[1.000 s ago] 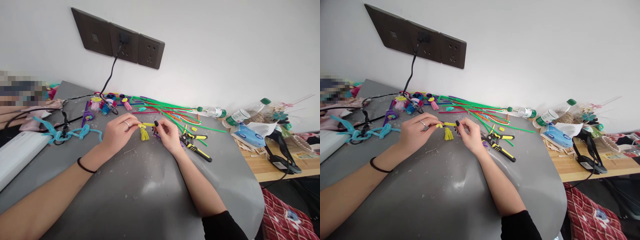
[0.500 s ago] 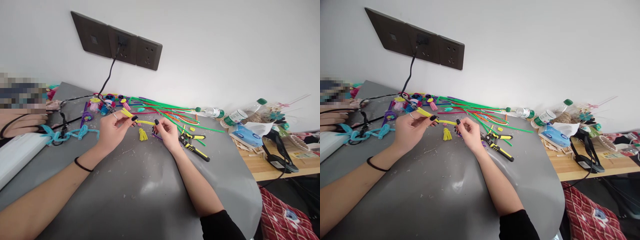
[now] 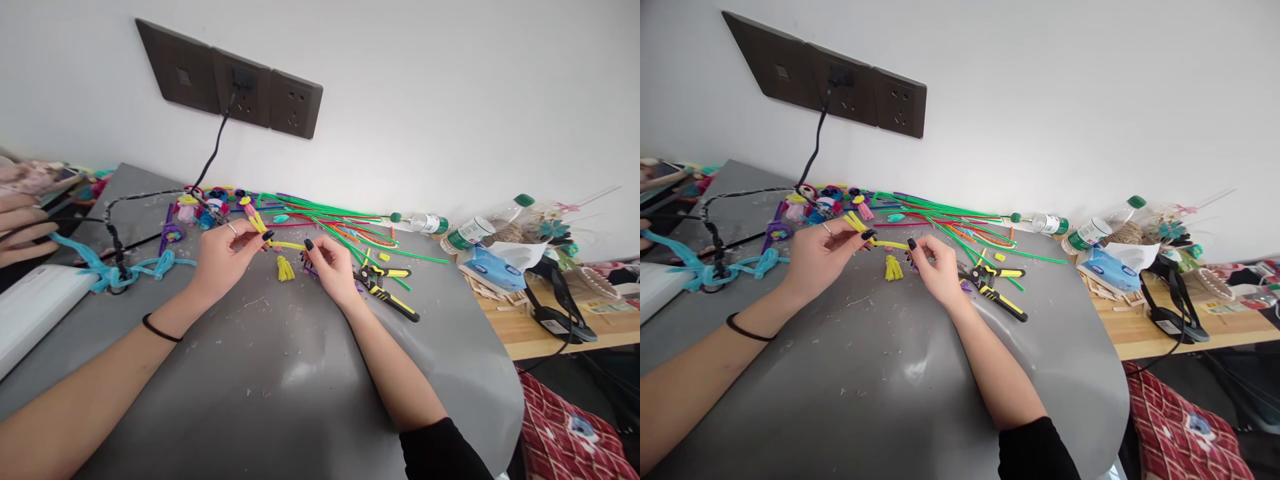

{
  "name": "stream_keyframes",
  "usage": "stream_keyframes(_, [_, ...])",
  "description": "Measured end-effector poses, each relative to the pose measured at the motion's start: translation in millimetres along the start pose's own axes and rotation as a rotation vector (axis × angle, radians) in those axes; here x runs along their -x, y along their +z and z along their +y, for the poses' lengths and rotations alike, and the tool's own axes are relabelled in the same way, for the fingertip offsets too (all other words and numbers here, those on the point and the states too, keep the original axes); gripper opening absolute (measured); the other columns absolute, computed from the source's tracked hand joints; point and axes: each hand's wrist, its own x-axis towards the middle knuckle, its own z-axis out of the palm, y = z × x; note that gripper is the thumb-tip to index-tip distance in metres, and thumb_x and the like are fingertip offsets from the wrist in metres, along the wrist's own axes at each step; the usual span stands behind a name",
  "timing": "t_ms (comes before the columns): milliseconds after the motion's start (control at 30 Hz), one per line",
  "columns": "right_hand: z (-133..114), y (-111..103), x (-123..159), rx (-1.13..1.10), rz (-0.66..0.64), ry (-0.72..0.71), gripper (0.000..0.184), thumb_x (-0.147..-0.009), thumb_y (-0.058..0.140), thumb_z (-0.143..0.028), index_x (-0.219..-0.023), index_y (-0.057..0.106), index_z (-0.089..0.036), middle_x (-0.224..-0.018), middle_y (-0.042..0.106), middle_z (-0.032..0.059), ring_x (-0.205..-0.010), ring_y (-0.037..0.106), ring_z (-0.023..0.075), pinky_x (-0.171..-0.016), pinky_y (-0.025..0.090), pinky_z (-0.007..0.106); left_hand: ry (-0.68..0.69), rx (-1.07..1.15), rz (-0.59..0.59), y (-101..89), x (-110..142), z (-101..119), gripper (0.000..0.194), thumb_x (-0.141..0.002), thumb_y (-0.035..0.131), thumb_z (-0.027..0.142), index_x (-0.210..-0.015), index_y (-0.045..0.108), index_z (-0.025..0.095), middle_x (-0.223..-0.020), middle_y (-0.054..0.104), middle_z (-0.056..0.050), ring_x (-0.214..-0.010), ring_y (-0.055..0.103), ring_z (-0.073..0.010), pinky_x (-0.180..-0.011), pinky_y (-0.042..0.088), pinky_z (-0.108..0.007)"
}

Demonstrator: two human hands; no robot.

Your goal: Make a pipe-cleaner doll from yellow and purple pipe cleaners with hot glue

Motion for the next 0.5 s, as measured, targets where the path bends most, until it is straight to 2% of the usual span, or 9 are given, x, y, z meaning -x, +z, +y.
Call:
stream_keyframes(133, [2.1, 1.7, -0.8, 0.042, -0.007, 0.006, 0.044, -0.097, 0.058, -0.063, -0.082, 0.061, -0.022, -0.074, 0.062, 0.0002, -0.063, 0.056, 0.0127, -0.059, 0.048, 0.026, 0.153, -0.152, -0.026, -0.5, 1.4, 0.9, 0.020, -0.093, 0.062, 0.037, -0.084, 0.071, 0.022, -0.089, 0.077, -0.005, -0.078, 0.071, -0.0197, -0.071, 0.059, -0.030])
stream_keyframes(233, [3.8, 3.7, -0.5, 0.061, -0.022, -0.005, 0.032, -0.098, 0.059, -0.052, -0.090, 0.062, -0.021, -0.081, 0.065, 0.0012, -0.065, 0.058, 0.0129, -0.060, 0.049, 0.026, 0.269, -0.260, -0.041, -0.2, 3.4, 0.3, 0.022, -0.097, 0.058, 0.034, -0.086, 0.073, 0.023, -0.093, 0.079, -0.005, -0.077, 0.071, -0.0181, -0.066, 0.056, -0.027])
stream_keyframes(300, [4.5, 5.0, 0.2, 0.064, -0.039, -0.018, 0.024, -0.097, 0.061, -0.045, -0.093, 0.064, -0.021, -0.085, 0.067, 0.0021, -0.067, 0.059, 0.0131, -0.063, 0.051, 0.026, 0.338, -0.316, -0.054, 0.7, 4.9, -1.1, 0.024, -0.100, 0.056, 0.033, -0.089, 0.075, 0.023, -0.096, 0.080, -0.005, -0.082, 0.074, -0.0182, -0.070, 0.056, -0.026])
stream_keyframes(367, [5.0, 5.9, 0.9, 0.055, -0.052, -0.023, 0.021, -0.096, 0.062, -0.041, -0.094, 0.065, -0.020, -0.086, 0.070, 0.0026, -0.070, 0.062, 0.0133, -0.066, 0.052, 0.026, 0.427, -0.358, -0.040, 2.2, 6.2, -2.7, 0.024, -0.102, 0.056, 0.030, -0.092, 0.077, 0.024, -0.097, 0.081, -0.005, -0.085, 0.076, -0.0181, -0.074, 0.057, -0.027])
stream_keyframes(500, [6.5, 6.0, 1.7, 0.047, -0.101, -0.017, 0.021, -0.096, 0.060, -0.037, -0.101, 0.068, -0.019, -0.086, 0.073, 0.0040, -0.077, 0.069, 0.0157, -0.070, 0.054, 0.026, 0.608, -0.387, -0.003, 5.6, 8.2, -4.1, 0.021, -0.103, 0.057, 0.020, -0.098, 0.077, 0.023, -0.098, 0.081, -0.003, -0.083, 0.077, -0.0164, -0.071, 0.056, -0.025])
